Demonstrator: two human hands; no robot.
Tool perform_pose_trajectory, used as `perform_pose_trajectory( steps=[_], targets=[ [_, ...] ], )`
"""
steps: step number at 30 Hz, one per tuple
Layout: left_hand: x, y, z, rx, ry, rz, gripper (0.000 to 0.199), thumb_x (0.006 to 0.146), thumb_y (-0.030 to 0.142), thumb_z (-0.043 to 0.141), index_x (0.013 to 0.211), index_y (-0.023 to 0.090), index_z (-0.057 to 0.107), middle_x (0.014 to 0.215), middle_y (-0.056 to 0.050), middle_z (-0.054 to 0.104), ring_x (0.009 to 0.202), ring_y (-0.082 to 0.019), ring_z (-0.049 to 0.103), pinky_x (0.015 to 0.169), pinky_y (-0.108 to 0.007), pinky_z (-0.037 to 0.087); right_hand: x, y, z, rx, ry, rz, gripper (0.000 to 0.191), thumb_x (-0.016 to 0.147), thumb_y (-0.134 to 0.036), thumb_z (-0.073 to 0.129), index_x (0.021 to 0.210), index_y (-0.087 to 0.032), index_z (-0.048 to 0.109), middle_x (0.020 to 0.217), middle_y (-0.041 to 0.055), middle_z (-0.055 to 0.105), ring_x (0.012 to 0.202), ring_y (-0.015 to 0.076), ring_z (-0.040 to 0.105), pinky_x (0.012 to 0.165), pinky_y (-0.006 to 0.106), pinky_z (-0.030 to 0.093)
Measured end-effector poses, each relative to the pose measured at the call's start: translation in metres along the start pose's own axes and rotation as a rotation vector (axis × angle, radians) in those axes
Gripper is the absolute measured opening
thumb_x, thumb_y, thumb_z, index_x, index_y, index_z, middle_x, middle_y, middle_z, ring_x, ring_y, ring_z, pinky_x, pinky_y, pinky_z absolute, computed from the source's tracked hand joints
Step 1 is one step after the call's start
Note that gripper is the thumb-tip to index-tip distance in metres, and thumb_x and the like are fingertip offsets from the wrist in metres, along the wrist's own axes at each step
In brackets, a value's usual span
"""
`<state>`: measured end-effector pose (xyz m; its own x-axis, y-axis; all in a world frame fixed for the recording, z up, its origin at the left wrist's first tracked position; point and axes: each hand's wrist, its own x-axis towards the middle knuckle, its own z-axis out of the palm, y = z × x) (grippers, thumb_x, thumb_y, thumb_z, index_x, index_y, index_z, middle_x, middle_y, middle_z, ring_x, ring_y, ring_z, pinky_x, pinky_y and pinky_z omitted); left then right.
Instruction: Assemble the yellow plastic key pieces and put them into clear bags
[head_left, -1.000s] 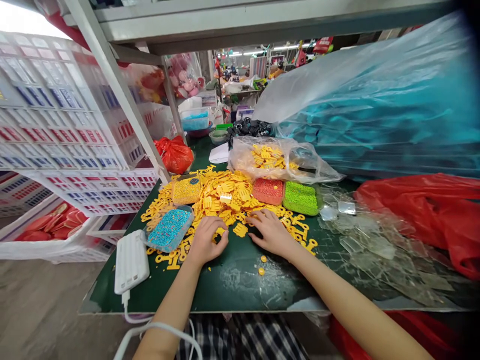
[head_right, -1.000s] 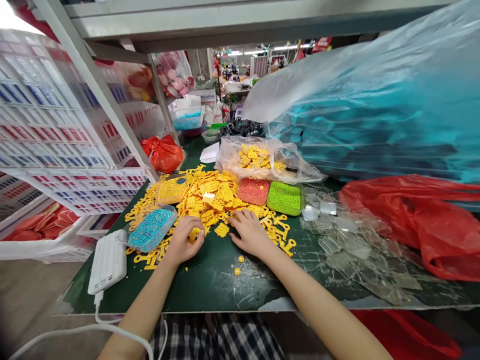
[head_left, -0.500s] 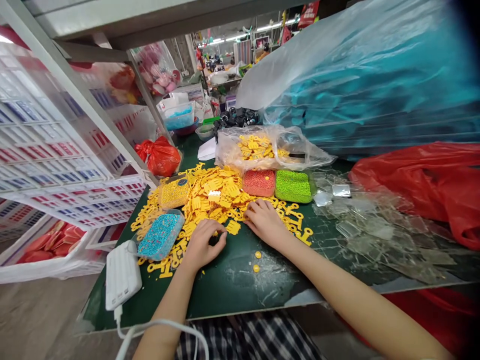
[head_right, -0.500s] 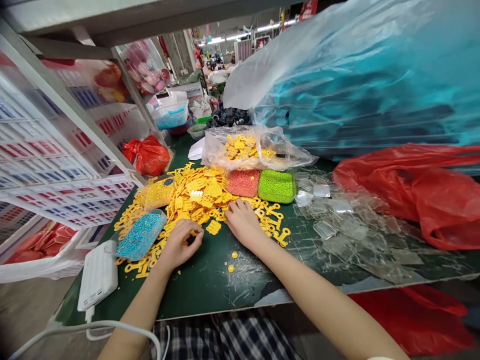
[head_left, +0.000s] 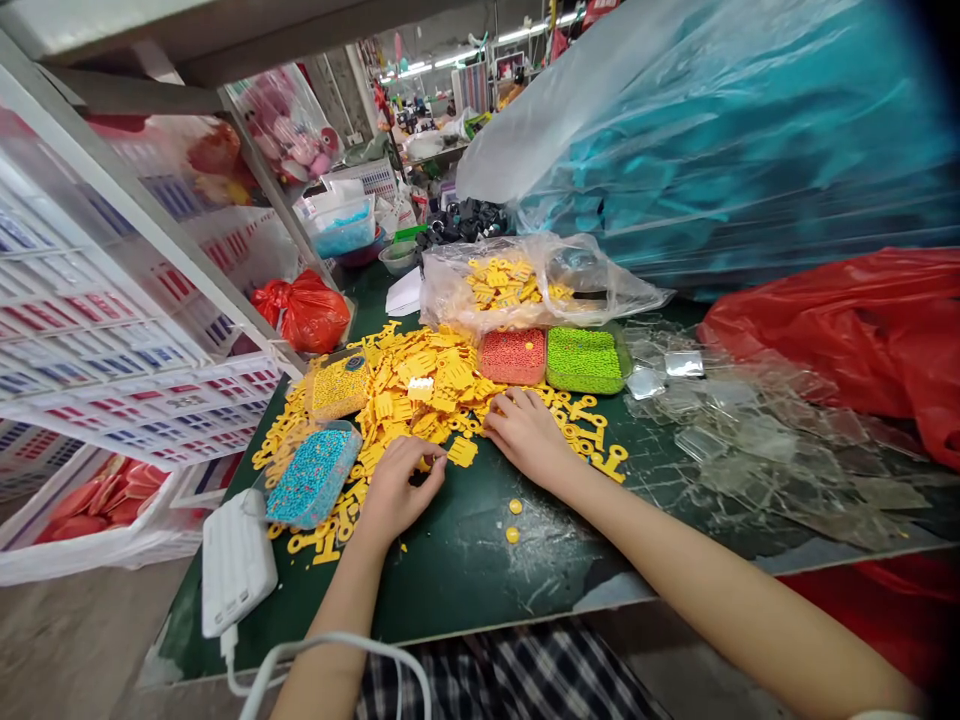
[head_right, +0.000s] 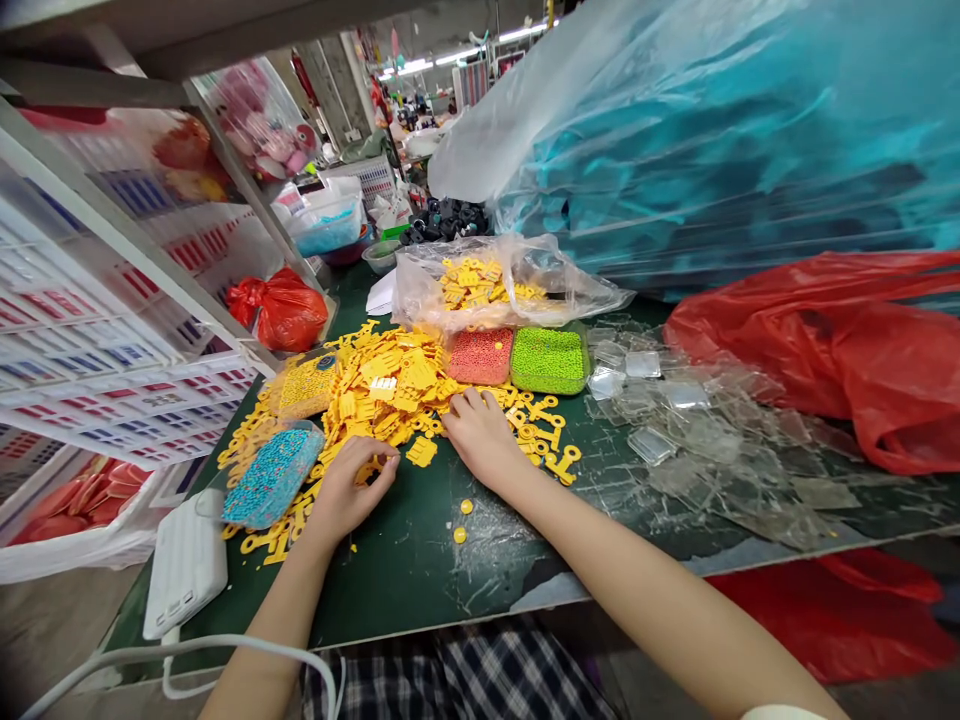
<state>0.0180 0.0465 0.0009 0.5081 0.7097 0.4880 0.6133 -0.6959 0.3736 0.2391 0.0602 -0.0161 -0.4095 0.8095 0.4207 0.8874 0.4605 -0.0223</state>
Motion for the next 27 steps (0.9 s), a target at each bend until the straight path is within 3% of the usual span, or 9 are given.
perform_pose_trajectory(
  steps=[4,7,10,12,16,20,27],
  targets=[
    [-0.001,-0.002,0.002,-0.003,-0.016,-0.013,0.011,0.095,0.025,0.052,0.089,0.020,0.060,0.078,-0.002,0.064,0.075,-0.018,0.059,0.070,-0.030,0.046,0.001,-0.001,-0.003,0.148,0.088,0.016,0.019,0.097,-0.023,0.051,0.089,-0.018,0.067,0.092,0.0090,0.067,0.092,0.0247,0.052,0.080,0.038,0.039],
    [-0.002,-0.006,0.005,-0.020,-0.012,-0.035,0.013,0.096,0.030,0.054,0.101,0.020,0.061,0.093,-0.005,0.068,0.089,-0.020,0.062,0.080,-0.033,0.049,-0.002,-0.008,-0.004,0.432,0.158,0.034,0.015,0.096,-0.024,0.053,0.094,-0.018,0.066,0.090,0.0062,0.068,0.090,0.0220,0.055,0.080,0.035,0.042],
    [-0.003,-0.009,0.008,-0.034,0.011,-0.050,0.025,0.095,0.038,0.056,0.114,0.021,0.058,0.109,-0.008,0.068,0.103,-0.023,0.061,0.088,-0.037,0.049,-0.004,-0.016,-0.002,0.718,0.135,0.061,0.009,0.093,-0.023,0.058,0.093,-0.019,0.067,0.088,0.0038,0.068,0.087,0.0191,0.059,0.079,0.032,0.046],
    [-0.003,-0.011,0.009,-0.049,-0.009,-0.038,0.023,0.096,0.040,0.054,0.107,0.021,0.062,0.103,-0.007,0.070,0.099,-0.022,0.063,0.086,-0.036,0.049,-0.006,-0.021,0.001,0.802,0.100,0.092,0.007,0.091,-0.022,0.061,0.093,-0.020,0.068,0.087,0.0035,0.068,0.086,0.0184,0.060,0.078,0.032,0.047],
    [-0.003,-0.011,0.011,-0.059,-0.056,-0.058,0.023,0.099,0.037,0.050,0.096,0.022,0.067,0.087,-0.004,0.072,0.082,-0.019,0.064,0.076,-0.033,0.047,-0.006,-0.025,0.006,0.761,0.042,0.031,0.003,0.089,-0.020,0.064,0.090,-0.019,0.067,0.088,0.0040,0.069,0.089,0.0206,0.058,0.081,0.034,0.046],
    [-0.003,-0.010,0.013,-0.068,-0.135,-0.082,0.022,0.100,0.033,0.049,0.105,0.022,0.067,0.093,-0.004,0.072,0.085,-0.019,0.064,0.078,-0.034,0.045,-0.005,-0.024,0.010,0.658,0.004,-0.017,0.008,0.092,-0.021,0.060,0.086,-0.018,0.065,0.085,0.0049,0.069,0.089,0.0216,0.055,0.080,0.034,0.045],
    [-0.005,-0.014,0.013,0.085,-0.226,-0.079,0.021,0.097,0.035,0.054,0.107,0.023,0.068,0.089,-0.004,0.065,0.085,-0.021,0.058,0.075,-0.034,0.043,-0.004,-0.018,0.009,0.588,-0.049,-0.052,0.007,0.092,-0.020,0.060,0.090,-0.019,0.066,0.100,0.0061,0.070,0.103,0.0234,0.053,0.089,0.037,0.041]
  ],
)
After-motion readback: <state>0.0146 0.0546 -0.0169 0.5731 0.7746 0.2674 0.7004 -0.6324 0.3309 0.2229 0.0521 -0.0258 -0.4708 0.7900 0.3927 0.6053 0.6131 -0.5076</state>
